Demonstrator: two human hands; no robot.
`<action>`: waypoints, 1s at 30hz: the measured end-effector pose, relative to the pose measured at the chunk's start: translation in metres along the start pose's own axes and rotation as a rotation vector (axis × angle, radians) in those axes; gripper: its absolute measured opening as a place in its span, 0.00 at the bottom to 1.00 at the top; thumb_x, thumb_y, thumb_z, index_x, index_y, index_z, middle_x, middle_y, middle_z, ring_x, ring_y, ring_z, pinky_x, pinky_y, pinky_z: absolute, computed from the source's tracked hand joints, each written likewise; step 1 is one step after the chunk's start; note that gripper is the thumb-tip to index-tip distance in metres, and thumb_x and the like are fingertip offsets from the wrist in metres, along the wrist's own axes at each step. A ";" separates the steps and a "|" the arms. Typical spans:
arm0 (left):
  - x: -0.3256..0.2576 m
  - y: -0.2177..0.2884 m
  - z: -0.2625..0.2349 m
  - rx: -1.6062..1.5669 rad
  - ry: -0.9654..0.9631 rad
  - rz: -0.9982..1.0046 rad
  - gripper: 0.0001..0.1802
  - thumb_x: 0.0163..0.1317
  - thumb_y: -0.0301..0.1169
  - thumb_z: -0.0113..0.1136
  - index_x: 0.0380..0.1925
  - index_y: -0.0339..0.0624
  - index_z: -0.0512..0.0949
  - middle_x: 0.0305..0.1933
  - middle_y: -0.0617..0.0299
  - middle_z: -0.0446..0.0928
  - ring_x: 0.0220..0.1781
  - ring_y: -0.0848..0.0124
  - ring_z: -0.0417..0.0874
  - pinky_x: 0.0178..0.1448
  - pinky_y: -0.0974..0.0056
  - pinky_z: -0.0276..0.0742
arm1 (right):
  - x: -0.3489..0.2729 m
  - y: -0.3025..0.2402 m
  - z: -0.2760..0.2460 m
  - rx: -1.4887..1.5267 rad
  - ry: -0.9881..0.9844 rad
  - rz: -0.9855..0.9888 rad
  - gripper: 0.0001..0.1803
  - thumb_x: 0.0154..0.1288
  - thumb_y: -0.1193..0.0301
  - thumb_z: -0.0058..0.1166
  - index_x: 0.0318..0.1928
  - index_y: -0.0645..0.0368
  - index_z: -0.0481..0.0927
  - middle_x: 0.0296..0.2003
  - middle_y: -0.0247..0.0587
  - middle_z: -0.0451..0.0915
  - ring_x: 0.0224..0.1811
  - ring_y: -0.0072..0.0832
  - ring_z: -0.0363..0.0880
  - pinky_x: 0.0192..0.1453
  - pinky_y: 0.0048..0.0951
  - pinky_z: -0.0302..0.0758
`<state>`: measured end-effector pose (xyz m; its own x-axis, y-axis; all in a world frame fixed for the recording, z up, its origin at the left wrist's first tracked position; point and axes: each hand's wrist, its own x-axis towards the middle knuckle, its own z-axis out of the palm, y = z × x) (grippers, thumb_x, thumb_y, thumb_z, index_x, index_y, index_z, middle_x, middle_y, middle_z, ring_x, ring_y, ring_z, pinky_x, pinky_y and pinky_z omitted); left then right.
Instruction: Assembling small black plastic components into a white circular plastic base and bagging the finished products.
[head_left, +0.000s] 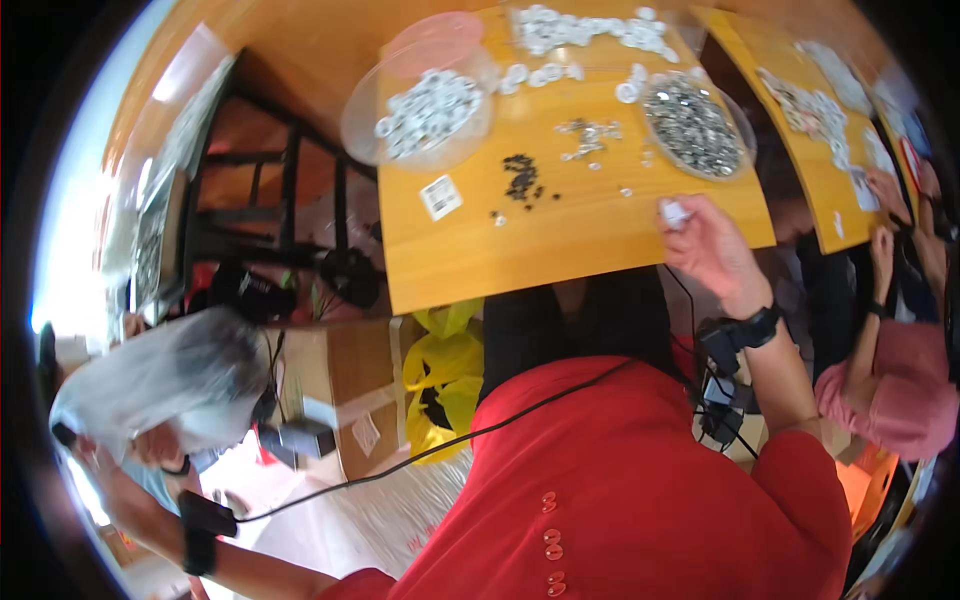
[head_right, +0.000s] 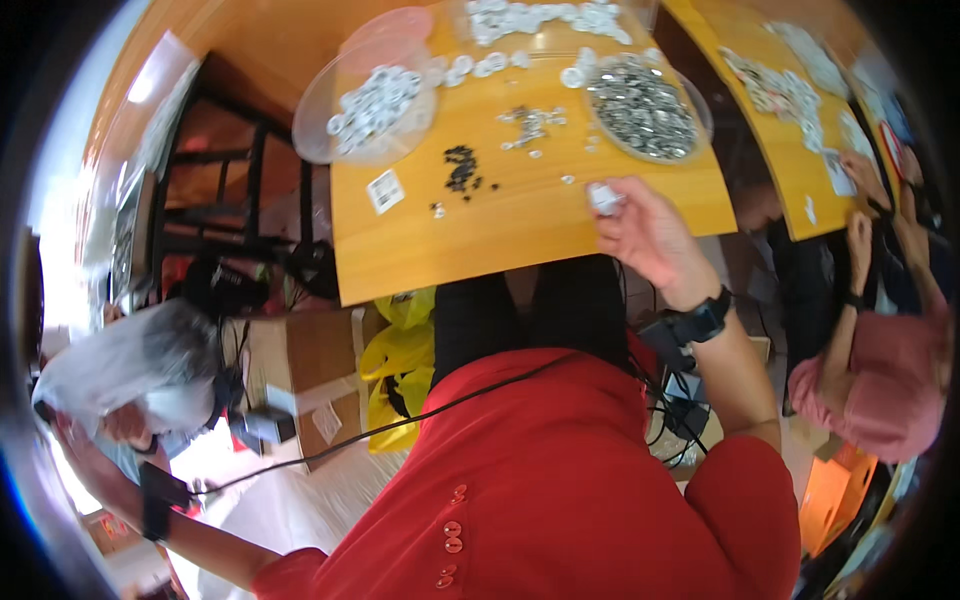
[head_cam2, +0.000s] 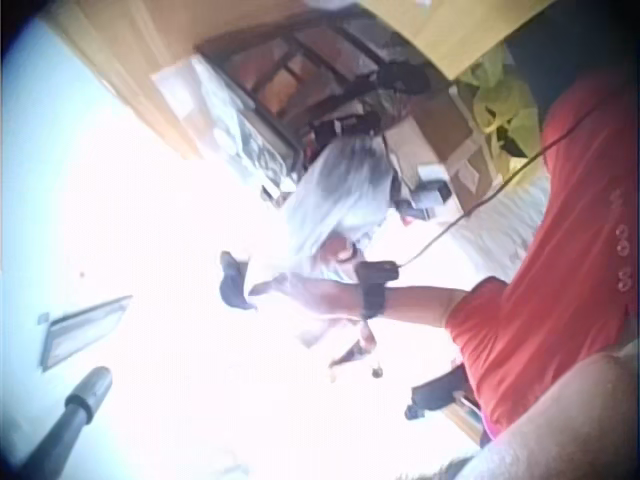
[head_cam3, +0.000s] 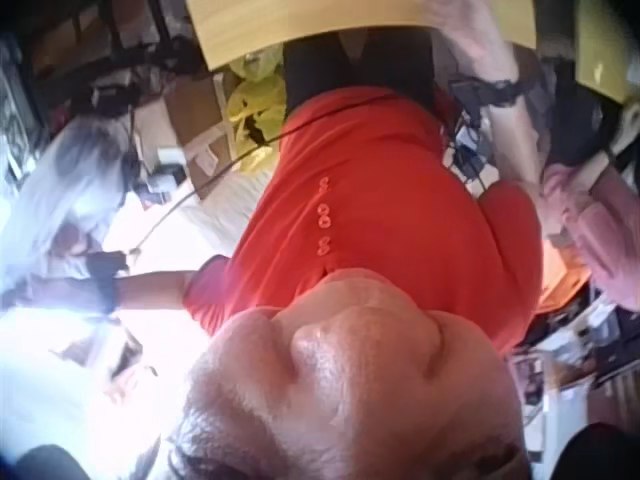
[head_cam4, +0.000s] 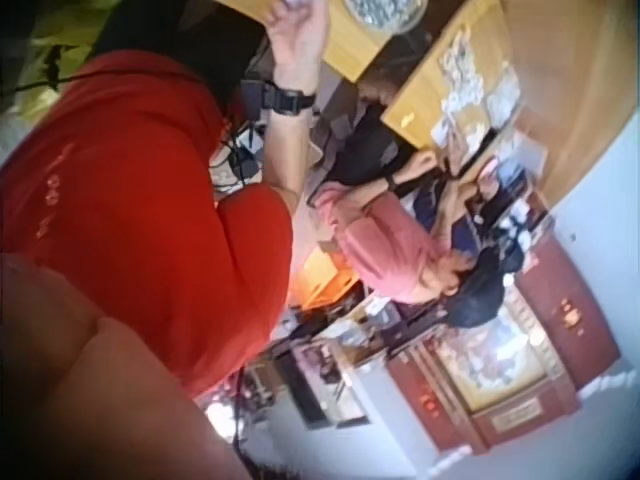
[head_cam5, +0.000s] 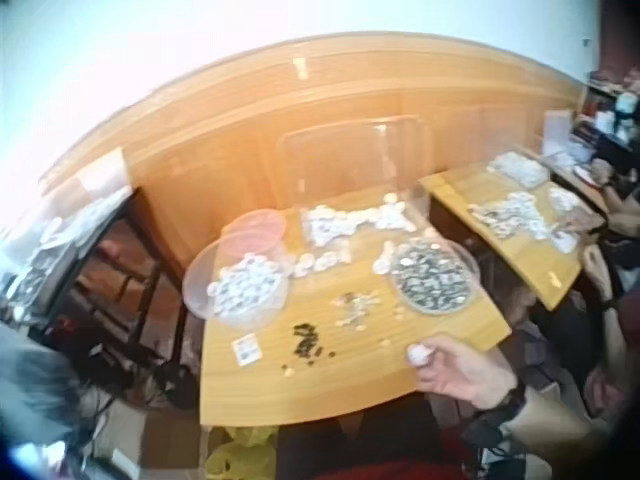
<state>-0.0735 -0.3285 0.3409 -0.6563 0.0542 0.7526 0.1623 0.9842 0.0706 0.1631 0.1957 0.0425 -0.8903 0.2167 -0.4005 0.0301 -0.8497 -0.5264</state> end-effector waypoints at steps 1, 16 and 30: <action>-0.011 -0.016 0.004 -0.020 0.100 0.117 0.22 0.68 0.33 0.45 0.58 0.32 0.68 0.56 0.47 0.73 0.57 0.59 0.74 0.64 0.58 0.64 | -0.001 0.004 0.007 -0.027 0.038 -0.009 0.13 0.66 0.63 0.51 0.43 0.59 0.77 0.30 0.29 0.77 0.23 0.17 0.68 0.28 0.21 0.66; -0.219 0.273 0.192 -1.623 -1.549 -0.338 0.21 0.67 0.28 0.52 0.59 0.36 0.67 0.52 0.55 0.76 0.51 0.69 0.79 0.56 0.66 0.74 | 0.045 0.054 0.071 -1.117 0.093 -0.697 0.12 0.60 0.73 0.59 0.45 0.58 0.82 0.33 0.32 0.77 0.26 0.16 0.70 0.31 0.17 0.68; -0.250 0.290 0.235 -2.074 -1.561 -0.974 0.15 0.67 0.28 0.52 0.53 0.43 0.70 0.52 0.60 0.76 0.52 0.71 0.78 0.58 0.64 0.74 | 0.075 0.070 0.096 -1.306 0.067 -0.956 0.10 0.52 0.79 0.61 0.38 0.61 0.81 0.35 0.41 0.78 0.33 0.32 0.79 0.34 0.26 0.76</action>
<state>-0.0355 -0.0168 0.0200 -0.5102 0.8042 -0.3049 -0.7518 -0.2449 0.6122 0.0546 0.1064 0.0474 -0.7901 0.4478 0.4186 -0.1173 0.5597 -0.8203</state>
